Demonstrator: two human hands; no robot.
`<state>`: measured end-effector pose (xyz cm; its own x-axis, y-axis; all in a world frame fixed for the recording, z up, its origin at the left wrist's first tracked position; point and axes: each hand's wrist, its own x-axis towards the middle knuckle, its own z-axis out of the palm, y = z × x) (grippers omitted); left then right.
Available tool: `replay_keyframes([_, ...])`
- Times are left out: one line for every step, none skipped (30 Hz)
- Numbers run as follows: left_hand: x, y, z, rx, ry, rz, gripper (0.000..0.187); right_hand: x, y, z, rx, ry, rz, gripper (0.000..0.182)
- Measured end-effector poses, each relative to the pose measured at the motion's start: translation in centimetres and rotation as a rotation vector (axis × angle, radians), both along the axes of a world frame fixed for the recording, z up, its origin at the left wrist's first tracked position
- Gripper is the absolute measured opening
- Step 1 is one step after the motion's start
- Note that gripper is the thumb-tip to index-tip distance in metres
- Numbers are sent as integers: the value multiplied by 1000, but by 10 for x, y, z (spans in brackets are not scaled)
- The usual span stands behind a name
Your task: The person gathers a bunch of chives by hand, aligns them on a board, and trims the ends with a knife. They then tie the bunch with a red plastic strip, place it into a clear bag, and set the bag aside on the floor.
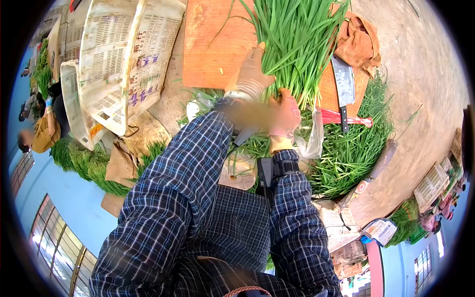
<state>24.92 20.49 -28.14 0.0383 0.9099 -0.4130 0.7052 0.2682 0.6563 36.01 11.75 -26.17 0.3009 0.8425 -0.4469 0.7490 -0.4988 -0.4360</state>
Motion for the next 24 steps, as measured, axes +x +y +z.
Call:
replay_keyframes([0,0,0,-1,3,-2,95,-1,0,-1,34,-43,18,25])
replay_keyframes([1,-1,1,-3,7,-4,95,-3,-1,-2,67,-86,36,25])
replay_keyframes([1,-1,-1,0,0,-5,95,-4,0,-2,65,-131,77,23])
replay_keyframes([1,-1,-2,5,-6,-6,94,-5,1,-2,65,-176,118,22])
replay_keyframes([0,-1,-4,9,-11,-8,94,-6,2,-3,65,-220,159,20])
replay_keyframes([0,-1,-3,5,6,-11,93,-7,3,-4,80,-247,173,18])
replay_keyframes([0,0,-2,1,22,-15,93,-8,3,-6,96,-274,187,16])
replay_keyframes([-1,0,0,-2,41,-19,93,-9,3,-8,112,-300,201,15])
replay_keyframes([-2,0,0,-5,30,-15,92,-11,5,-9,88,-316,217,13])
replay_keyframes([-2,0,0,-9,19,-11,92,-12,7,-11,64,-332,233,12])
replay_keyframes([-3,1,0,-11,8,-6,91,-13,10,-13,42,-349,249,12])
replay_keyframes([-3,1,-1,-11,11,-5,91,-13,11,-17,1,-319,262,13])
replay_keyframes([-3,1,-1,-11,14,-5,91,-13,13,-20,-40,-288,275,15])
replay_keyframes([-3,1,0,-12,17,-6,91,-14,12,-23,-82,-257,288,16])
replay_keyframes([-3,0,-3,2,24,-9,91,-15,12,-21,-20,-260,291,15])
replay_keyframes([-3,1,-7,20,31,-13,90,-13,12,-20,-66,-263,321,15])
replay_keyframes([-3,2,-10,39,38,-16,90,-11,10,-17,-112,-265,351,16])
replay_keyframes([-1,2,-9,36,65,-21,88,-9,9,-8,-159,-265,383,19])
replay_keyframes([-1,1,-5,32,95,-25,85,-7,3,2,-201,-214,398,21])
replay_keyframes([-1,1,-2,29,124,-30,83,-7,-9,6,-184,-209,449,21])
replay_keyframes([-1,1,-2,9,102,-27,85,-6,-25,3,-170,-206,500,22])
replay_keyframes([-2,2,-4,-10,79,-24,87,-4,-41,-1,-156,-204,550,22])
replay_keyframes([-2,2,-5,-31,56,-21,89,-1,-58,-7,-108,-168,592,21])
replay_keyframes([-2,1,-3,-31,46,-14,89,2,-74,-14,-60,-129,632,21])
